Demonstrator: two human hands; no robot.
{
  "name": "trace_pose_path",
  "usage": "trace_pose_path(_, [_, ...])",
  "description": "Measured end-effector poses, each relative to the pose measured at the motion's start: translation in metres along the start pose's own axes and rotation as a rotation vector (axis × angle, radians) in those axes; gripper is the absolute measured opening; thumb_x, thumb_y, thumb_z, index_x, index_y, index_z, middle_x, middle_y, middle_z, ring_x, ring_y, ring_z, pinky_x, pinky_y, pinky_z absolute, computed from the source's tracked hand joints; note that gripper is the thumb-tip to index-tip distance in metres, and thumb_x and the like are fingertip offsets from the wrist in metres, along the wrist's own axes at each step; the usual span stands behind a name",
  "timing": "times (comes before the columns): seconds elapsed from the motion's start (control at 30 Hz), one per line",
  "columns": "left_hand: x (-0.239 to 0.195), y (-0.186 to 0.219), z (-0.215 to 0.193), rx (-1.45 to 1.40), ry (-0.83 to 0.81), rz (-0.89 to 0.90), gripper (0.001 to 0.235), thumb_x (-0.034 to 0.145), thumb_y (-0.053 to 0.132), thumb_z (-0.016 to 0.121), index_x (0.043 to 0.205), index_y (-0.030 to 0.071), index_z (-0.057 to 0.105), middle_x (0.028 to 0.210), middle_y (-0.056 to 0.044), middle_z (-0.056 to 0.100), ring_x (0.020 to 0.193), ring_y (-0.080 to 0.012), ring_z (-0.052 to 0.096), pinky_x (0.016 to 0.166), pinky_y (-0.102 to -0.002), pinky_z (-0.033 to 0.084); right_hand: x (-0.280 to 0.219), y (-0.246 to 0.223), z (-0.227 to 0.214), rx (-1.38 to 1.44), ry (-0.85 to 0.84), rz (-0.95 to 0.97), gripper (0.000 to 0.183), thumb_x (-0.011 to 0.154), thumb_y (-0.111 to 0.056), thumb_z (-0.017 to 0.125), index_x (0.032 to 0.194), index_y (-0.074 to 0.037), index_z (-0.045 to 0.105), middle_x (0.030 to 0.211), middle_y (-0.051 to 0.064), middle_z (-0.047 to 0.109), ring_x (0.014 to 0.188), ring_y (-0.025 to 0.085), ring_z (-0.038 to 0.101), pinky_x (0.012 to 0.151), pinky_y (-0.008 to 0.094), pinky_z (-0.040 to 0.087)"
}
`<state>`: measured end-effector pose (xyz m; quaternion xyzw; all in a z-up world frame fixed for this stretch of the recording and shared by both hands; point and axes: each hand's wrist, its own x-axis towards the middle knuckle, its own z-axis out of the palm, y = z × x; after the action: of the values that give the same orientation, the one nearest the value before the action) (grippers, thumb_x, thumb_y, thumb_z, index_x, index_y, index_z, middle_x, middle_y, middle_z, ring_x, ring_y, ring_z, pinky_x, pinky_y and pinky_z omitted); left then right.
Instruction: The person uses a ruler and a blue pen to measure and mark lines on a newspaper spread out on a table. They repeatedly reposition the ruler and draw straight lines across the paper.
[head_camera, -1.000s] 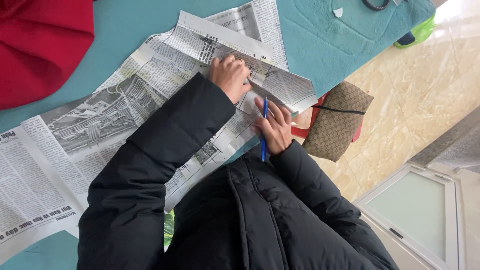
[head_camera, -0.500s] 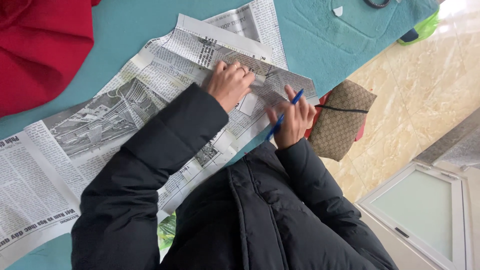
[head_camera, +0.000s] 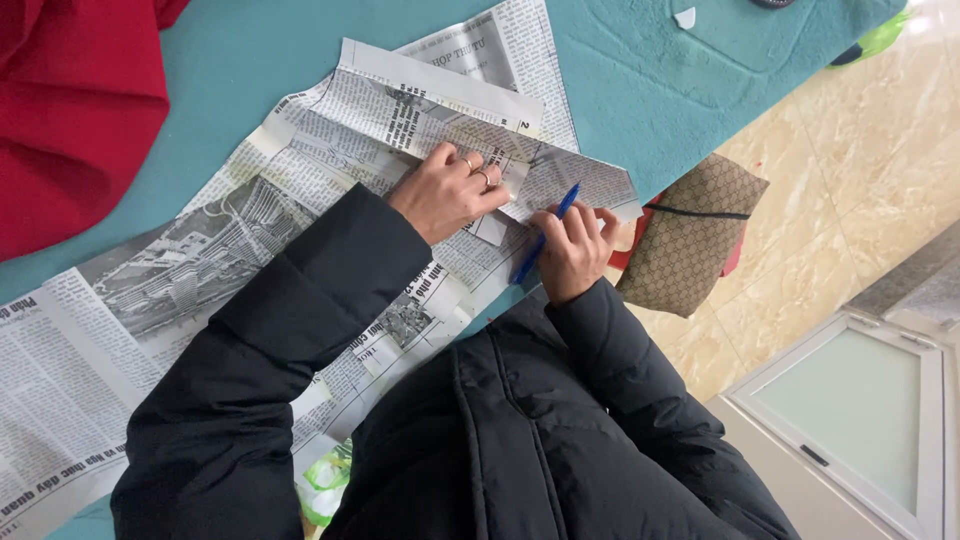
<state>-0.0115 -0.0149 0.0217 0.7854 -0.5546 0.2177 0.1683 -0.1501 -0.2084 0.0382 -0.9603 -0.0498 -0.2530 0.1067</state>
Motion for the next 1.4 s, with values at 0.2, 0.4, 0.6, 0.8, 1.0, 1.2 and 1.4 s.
trace_pose_path(0.2, [0.0,0.009,0.012,-0.122,-0.081,-0.153,0.012,0.095,0.029,0.066,0.092,0.025,0.055,0.09,0.005,0.047,0.095,-0.0199,0.049,0.083,-0.041,0.038,-0.001,0.009,0.002,0.059,-0.105,0.052,0.012,0.092,-0.01,0.068,0.097,-0.02,0.07,0.078,0.003,0.054,0.086,0.027,0.065,0.087,0.04,0.045])
trace_pose_path(0.4, [-0.003,0.014,0.021,-0.213,-0.126,-0.249,0.015,0.092,0.034,0.071,0.092,0.026,0.059,0.09,0.008,0.052,0.101,-0.0174,0.049,0.092,-0.041,0.037,0.004,0.008,0.0,0.08,-0.197,0.08,0.016,0.089,-0.016,0.072,0.104,-0.021,0.072,0.078,0.004,0.053,0.085,0.027,0.063,0.087,0.039,0.044])
trace_pose_path(0.6, [-0.004,0.014,0.028,-0.218,-0.126,-0.231,0.011,0.097,0.029,0.064,0.091,0.024,0.056,0.088,0.007,0.049,0.098,-0.0172,0.05,0.088,-0.038,0.038,0.011,0.003,-0.006,0.064,-0.211,0.084,0.012,0.091,-0.027,0.076,0.103,-0.025,0.073,0.076,0.003,0.052,0.083,0.026,0.062,0.087,0.038,0.043])
trace_pose_path(0.8, [-0.008,0.019,0.036,-0.166,-0.162,-0.218,0.009,0.095,0.028,0.064,0.092,0.023,0.057,0.092,0.007,0.051,0.098,-0.0175,0.049,0.086,-0.039,0.039,0.014,0.0,-0.006,0.069,-0.194,0.092,0.012,0.092,-0.029,0.078,0.102,-0.025,0.071,0.077,0.002,0.052,0.084,0.024,0.062,0.087,0.037,0.043])
trace_pose_path(1.0, [0.004,0.025,0.038,-0.154,-0.226,-0.347,0.012,0.083,0.033,0.068,0.085,0.023,0.063,0.091,0.006,0.055,0.094,-0.0197,0.05,0.077,-0.041,0.041,0.019,-0.001,-0.004,0.07,-0.195,0.121,0.015,0.089,-0.029,0.082,0.096,-0.024,0.07,0.077,0.002,0.054,0.083,0.024,0.063,0.086,0.036,0.043])
trace_pose_path(1.2, [0.005,0.025,0.043,-0.169,-0.205,-0.363,0.013,0.083,0.036,0.068,0.083,0.023,0.064,0.088,0.006,0.056,0.093,-0.02,0.052,0.078,-0.041,0.041,0.018,0.0,-0.002,0.039,-0.185,0.119,0.016,0.088,-0.031,0.082,0.093,-0.024,0.068,0.076,0.001,0.055,0.083,0.022,0.063,0.086,0.035,0.043])
trace_pose_path(1.4, [0.003,0.023,0.043,-0.181,-0.206,-0.333,0.009,0.085,0.033,0.069,0.089,0.027,0.063,0.085,0.008,0.056,0.094,-0.0183,0.054,0.081,-0.043,0.041,0.019,-0.002,-0.003,0.048,-0.193,0.125,0.019,0.086,-0.03,0.083,0.093,-0.023,0.067,0.076,0.001,0.056,0.083,0.023,0.064,0.086,0.036,0.043])
